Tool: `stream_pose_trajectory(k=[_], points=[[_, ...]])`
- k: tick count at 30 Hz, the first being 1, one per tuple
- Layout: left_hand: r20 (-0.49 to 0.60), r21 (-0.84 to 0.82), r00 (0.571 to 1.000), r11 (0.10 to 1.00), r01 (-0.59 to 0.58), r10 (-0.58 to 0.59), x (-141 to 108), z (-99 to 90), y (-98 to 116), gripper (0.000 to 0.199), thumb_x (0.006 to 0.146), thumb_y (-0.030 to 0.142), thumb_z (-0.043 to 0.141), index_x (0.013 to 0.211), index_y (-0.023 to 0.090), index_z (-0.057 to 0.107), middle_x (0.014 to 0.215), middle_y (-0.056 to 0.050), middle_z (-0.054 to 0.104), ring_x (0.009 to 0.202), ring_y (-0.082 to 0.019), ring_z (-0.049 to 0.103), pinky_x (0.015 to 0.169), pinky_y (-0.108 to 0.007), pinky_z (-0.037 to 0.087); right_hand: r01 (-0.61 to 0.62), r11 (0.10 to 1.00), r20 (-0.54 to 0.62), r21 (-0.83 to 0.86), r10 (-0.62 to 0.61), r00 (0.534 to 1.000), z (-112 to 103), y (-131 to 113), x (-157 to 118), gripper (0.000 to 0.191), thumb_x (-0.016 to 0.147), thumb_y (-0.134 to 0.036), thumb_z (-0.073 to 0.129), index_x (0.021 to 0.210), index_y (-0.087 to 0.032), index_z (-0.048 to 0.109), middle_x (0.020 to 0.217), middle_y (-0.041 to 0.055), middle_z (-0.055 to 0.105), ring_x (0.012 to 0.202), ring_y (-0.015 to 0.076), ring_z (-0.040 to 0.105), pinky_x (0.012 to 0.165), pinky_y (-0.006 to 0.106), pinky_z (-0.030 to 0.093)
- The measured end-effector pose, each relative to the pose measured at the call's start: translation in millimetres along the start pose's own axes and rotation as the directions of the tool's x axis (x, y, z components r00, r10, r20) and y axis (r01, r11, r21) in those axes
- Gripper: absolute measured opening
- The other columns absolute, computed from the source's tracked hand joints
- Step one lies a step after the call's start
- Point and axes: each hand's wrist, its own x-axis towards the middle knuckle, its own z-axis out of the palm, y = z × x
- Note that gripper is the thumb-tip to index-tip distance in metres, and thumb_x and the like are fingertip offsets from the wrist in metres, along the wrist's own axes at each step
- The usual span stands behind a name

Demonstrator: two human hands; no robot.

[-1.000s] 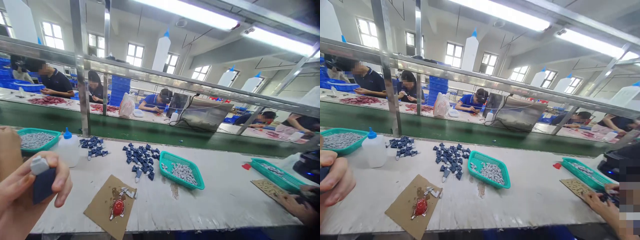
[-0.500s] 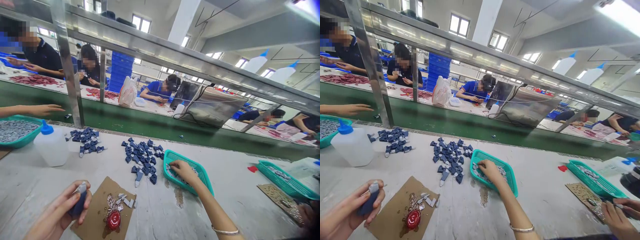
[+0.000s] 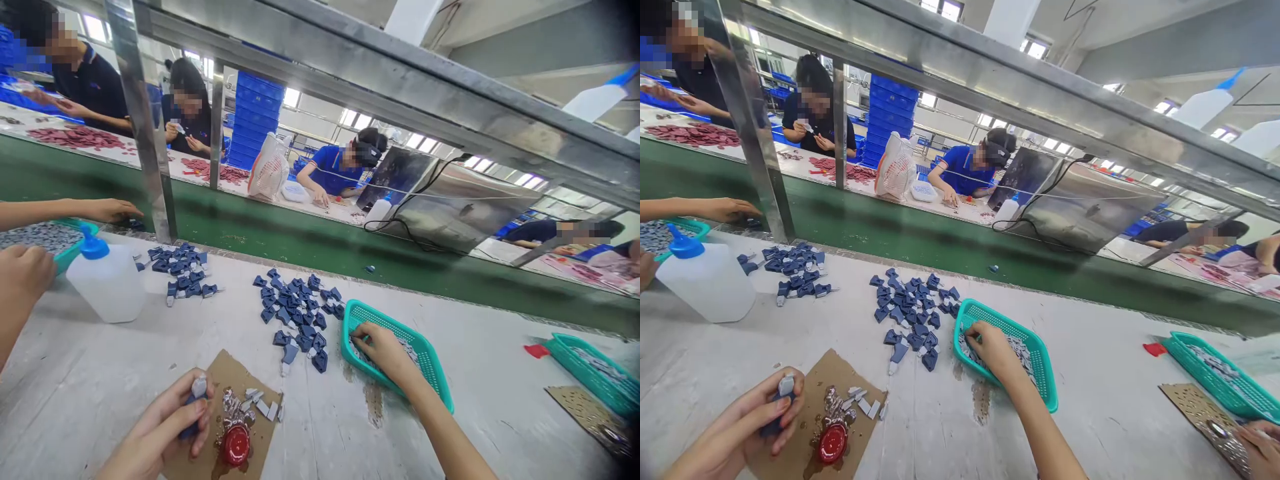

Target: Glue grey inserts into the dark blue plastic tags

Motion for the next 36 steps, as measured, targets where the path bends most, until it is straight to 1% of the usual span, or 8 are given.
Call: stream_pose_trajectory(k=[5,11,18,22,25,28,32,36], points=[[0.085,-0.019,0.992,0.995,0.097,-0.095,6.8,22.3,-3.4,0.045,0.067,0.053,0.079,0.072,0.018,0.051,0.051,0.009,0.038,0.041,-0.006,0.04,0.042,-0.019,0.03,-0.017,0.997,-0.066,0.07,0.021,0.998,-1.7,-2.9,-5.8,0.017,0.089,-0.023,0.052,0.079,-0.019,0.065,0.085,0.006,0.071,0.08,0.0209,0.067,0.074,0.034,0.052],[0.105,-0.073,0.987,0.989,0.129,-0.121,13.9,36.2,-6.5,0.037,0.07,0.046,0.078,0.077,0.017,0.055,0.052,0.01,0.039,0.041,-0.005,0.04,0.043,-0.019,0.032,-0.04,0.986,-0.068,0.161,0.052,0.996,-2.1,-2.7,-7.1,0.027,0.08,-0.028,0.054,0.099,-0.02,0.071,0.093,0.0095,0.074,0.085,0.0264,0.069,0.073,0.035,0.054],[0.058,0.005,0.98,0.982,0.19,-0.19,13.7,37.7,-7.5,0.038,0.067,0.048,0.078,0.076,0.015,0.062,0.051,0.009,0.039,0.043,-0.006,0.042,0.045,-0.02,0.034,-0.059,0.956,-0.089,0.288,0.088,0.992,1.0,-4.5,-3.3,0.01,0.069,-0.027,0.065,0.07,-0.022,0.073,0.077,0.0082,0.074,0.075,0.028,0.068,0.071,0.037,0.051],[0.038,0.028,0.976,0.977,0.213,-0.214,12.6,48.2,-0.4,0.039,0.069,0.048,0.077,0.082,0.013,0.066,0.053,0.007,0.041,0.048,-0.008,0.044,0.05,-0.021,0.035,-0.05,0.896,-0.165,0.441,0.135,0.977,-3.7,-11.6,-12.8,0.012,0.071,-0.033,0.067,0.069,-0.021,0.071,0.076,0.0088,0.073,0.072,0.0278,0.068,0.066,0.038,0.052],[0.092,0.015,0.968,0.973,0.232,-0.232,17.6,58.2,-0.9,0.037,0.071,0.048,0.076,0.085,0.015,0.068,0.053,0.007,0.039,0.046,-0.007,0.041,0.046,-0.021,0.032,0.045,0.821,-0.295,0.569,0.152,0.943,-5.0,-34.5,-32.4,0.021,0.078,-0.042,0.065,0.076,-0.022,0.068,0.086,0.0098,0.071,0.082,0.0275,0.068,0.068,0.037,0.054],[0.18,-0.02,0.957,0.971,0.237,-0.229,23.4,70.8,-4.8,0.04,0.071,0.049,0.075,0.091,0.015,0.069,0.055,0.007,0.04,0.045,-0.007,0.04,0.044,-0.021,0.033,0.21,0.73,-0.402,0.651,0.096,0.911,0.7,-80.1,-59.7,0.025,0.08,-0.048,0.063,0.073,-0.024,0.064,0.084,0.0084,0.067,0.089,0.0263,0.065,0.07,0.037,0.055],[0.266,-0.096,0.934,0.957,0.274,-0.24,23.8,84.4,-7.0,0.044,0.068,0.053,0.077,0.085,0.014,0.068,0.054,0.008,0.04,0.043,-0.006,0.039,0.044,-0.02,0.036,0.48,0.476,-0.478,0.737,-0.135,0.868,12.2,-146.1,-88.2,0.005,0.082,-0.024,0.07,0.078,-0.026,0.07,0.079,0.0047,0.067,0.076,0.0188,0.064,0.066,0.031,0.055],[0.23,-0.162,0.956,0.961,0.225,-0.185,19.7,82.0,-6.3,0.042,0.065,0.053,0.079,0.068,0.016,0.059,0.048,0.009,0.036,0.039,-0.005,0.033,0.041,-0.019,0.031,0.492,0.391,-0.443,0.778,-0.215,0.87,23.5,-172.6,-95.3,0.012,0.084,-0.016,0.069,0.084,-0.028,0.071,0.083,0.0025,0.069,0.078,0.0158,0.065,0.069,0.026,0.055]])
